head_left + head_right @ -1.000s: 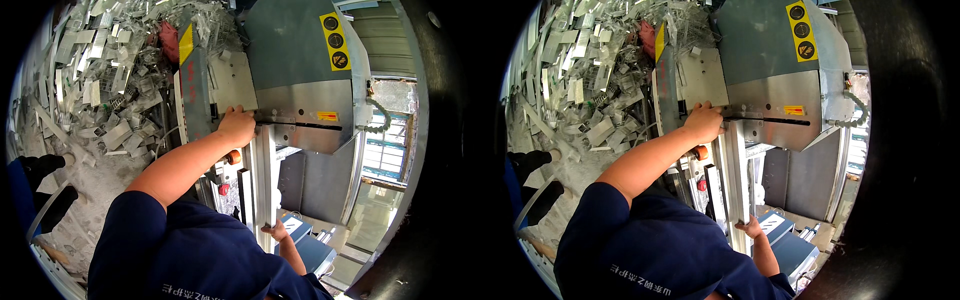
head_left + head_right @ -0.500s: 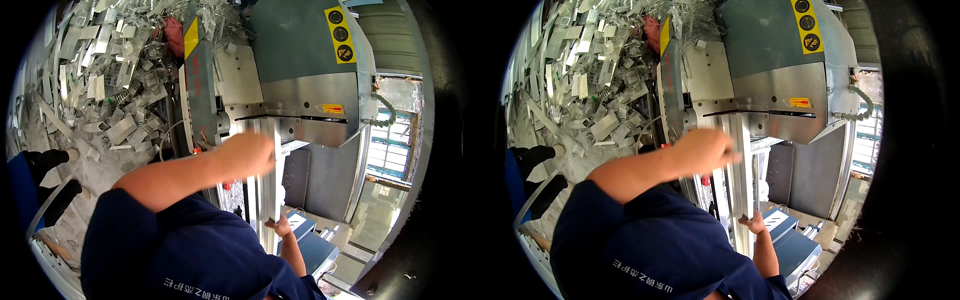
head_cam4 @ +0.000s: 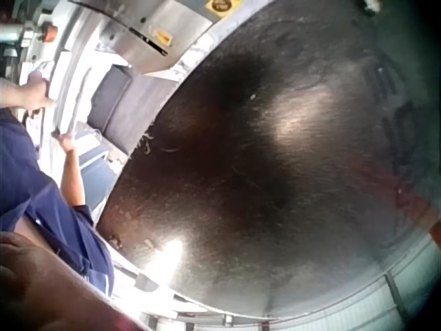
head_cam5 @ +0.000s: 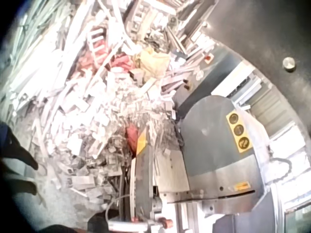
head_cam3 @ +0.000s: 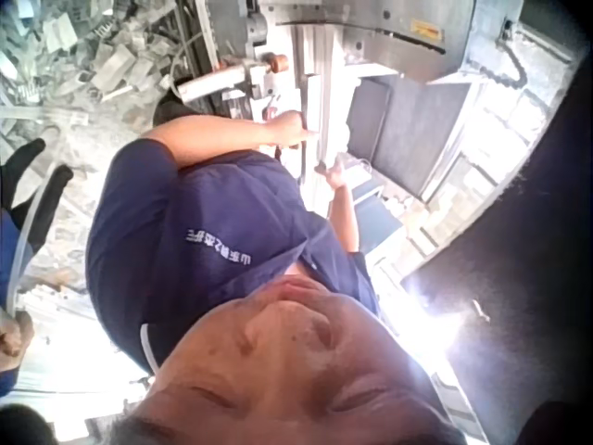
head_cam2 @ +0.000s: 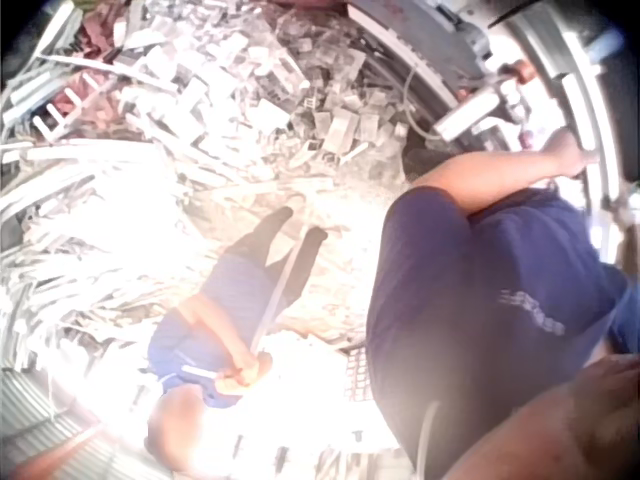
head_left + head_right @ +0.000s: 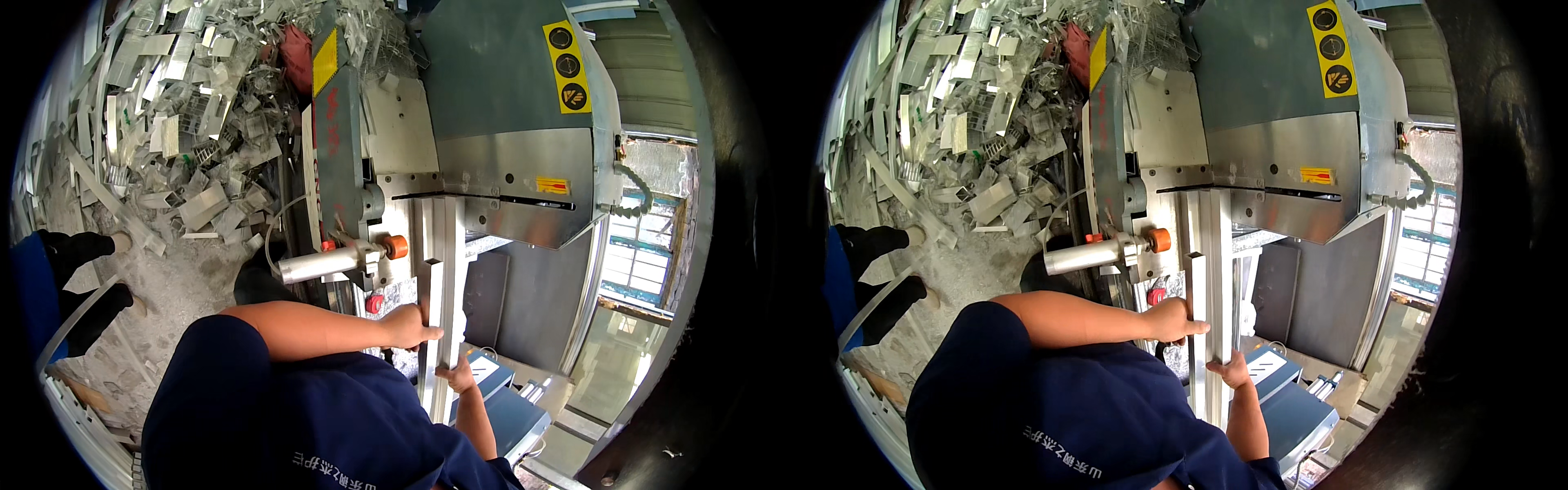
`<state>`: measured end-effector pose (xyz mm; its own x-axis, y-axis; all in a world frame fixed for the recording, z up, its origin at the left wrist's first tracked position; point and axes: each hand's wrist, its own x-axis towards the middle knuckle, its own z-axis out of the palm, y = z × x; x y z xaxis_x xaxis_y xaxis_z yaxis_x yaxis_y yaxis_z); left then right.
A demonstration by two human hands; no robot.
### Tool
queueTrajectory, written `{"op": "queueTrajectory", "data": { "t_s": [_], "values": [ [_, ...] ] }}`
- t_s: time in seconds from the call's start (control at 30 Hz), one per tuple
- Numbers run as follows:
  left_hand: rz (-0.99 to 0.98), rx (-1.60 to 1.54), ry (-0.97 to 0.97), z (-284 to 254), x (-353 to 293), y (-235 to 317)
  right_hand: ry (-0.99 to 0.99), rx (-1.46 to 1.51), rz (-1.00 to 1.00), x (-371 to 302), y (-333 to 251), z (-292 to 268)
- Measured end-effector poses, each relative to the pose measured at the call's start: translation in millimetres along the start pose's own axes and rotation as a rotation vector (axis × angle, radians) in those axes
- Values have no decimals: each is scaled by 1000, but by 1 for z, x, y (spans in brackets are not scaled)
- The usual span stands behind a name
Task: The person loads long metal profiles into a cutting machine, secures them, and operates the saw to cut the pieces. After each cut, the person removes the cut profile and repeats the process with additional pieces.
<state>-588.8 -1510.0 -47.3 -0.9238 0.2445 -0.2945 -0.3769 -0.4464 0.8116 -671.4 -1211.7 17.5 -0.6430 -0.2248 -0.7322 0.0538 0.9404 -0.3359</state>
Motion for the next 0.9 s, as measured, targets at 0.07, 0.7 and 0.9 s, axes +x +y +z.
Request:
{"op": "queueTrajectory", "data": {
  "t_s": [0.07,0.7,0.9],
  "values": [
    [18,11,81,-6,7,10,-14,109,-19,2,25,2],
    [-25,332,-102,10,-6,-9,-47,29,19,4,14,-1],
    [-31,239,114,10,15,-36,-64,81,24,3,12,-1]
  ]
}}
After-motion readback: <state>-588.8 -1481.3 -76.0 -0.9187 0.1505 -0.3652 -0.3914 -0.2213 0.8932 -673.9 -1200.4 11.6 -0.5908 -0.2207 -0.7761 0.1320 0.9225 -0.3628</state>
